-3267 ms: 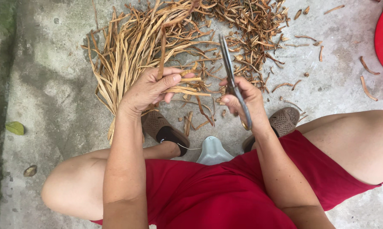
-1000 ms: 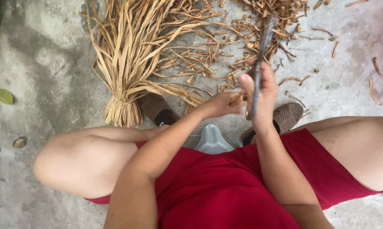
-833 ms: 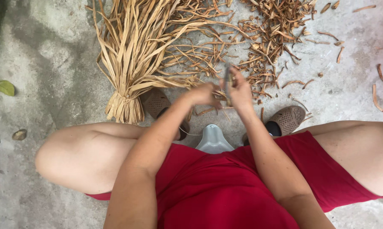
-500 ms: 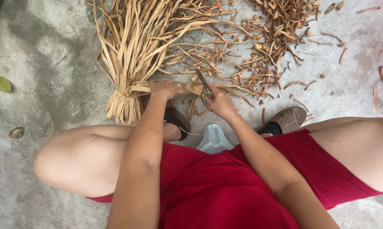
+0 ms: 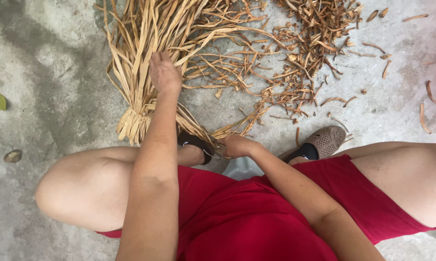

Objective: The person sits on a small stool on a concrete surface and trims dried palm leaf strips with scissors, holding a bundled bunch in one hand and cutting off dark, damaged ends piece by piece, letting trimmed scraps fall onto the ground around them.

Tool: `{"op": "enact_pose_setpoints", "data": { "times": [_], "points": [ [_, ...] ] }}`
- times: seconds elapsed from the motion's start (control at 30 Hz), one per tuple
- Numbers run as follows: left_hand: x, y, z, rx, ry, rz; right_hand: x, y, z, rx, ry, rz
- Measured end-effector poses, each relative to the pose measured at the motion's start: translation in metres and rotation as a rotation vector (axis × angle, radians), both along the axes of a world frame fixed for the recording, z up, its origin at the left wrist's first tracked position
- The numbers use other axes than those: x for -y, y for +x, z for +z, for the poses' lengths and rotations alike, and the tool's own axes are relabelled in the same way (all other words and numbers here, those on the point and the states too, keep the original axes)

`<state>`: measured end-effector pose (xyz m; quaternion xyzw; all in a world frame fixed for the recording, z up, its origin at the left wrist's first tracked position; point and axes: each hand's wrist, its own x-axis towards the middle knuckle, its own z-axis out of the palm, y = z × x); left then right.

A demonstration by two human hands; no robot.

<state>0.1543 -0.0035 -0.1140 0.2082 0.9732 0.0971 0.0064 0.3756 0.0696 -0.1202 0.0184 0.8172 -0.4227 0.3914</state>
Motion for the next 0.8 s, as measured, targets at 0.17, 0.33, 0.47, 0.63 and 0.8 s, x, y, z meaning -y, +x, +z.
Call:
{"op": "enact_pose_setpoints", "data": {
  "times": [0.17, 0.33, 0.47, 0.63, 0.8],
  "points": [
    [0.000, 0.008, -0.007, 0.343, -0.207, 0.117, -0.004, 0.000, 0.000, 0.003, 0.005, -0.032],
    [0.004, 0.019, -0.033, 0.277, -0.580, -0.090, -0.004, 0.000, -0.002, 0.062, 0.039, -0.040],
    [0.010, 0.027, -0.037, 0.227, -0.431, -0.241, -0.004, -0.001, -0.002, 0.062, 0.057, -0.065],
    [0.007, 0.033, -0.023, 0.725, -0.656, -0.123, -0.003, -0.002, -0.002, 0.026, 0.006, -0.078],
    [-0.004, 0.051, -0.016, 0.740, -0.737, -0.362, -0.002, -0.002, -0.001, 0.047, 0.066, -0.059]
  ]
}}
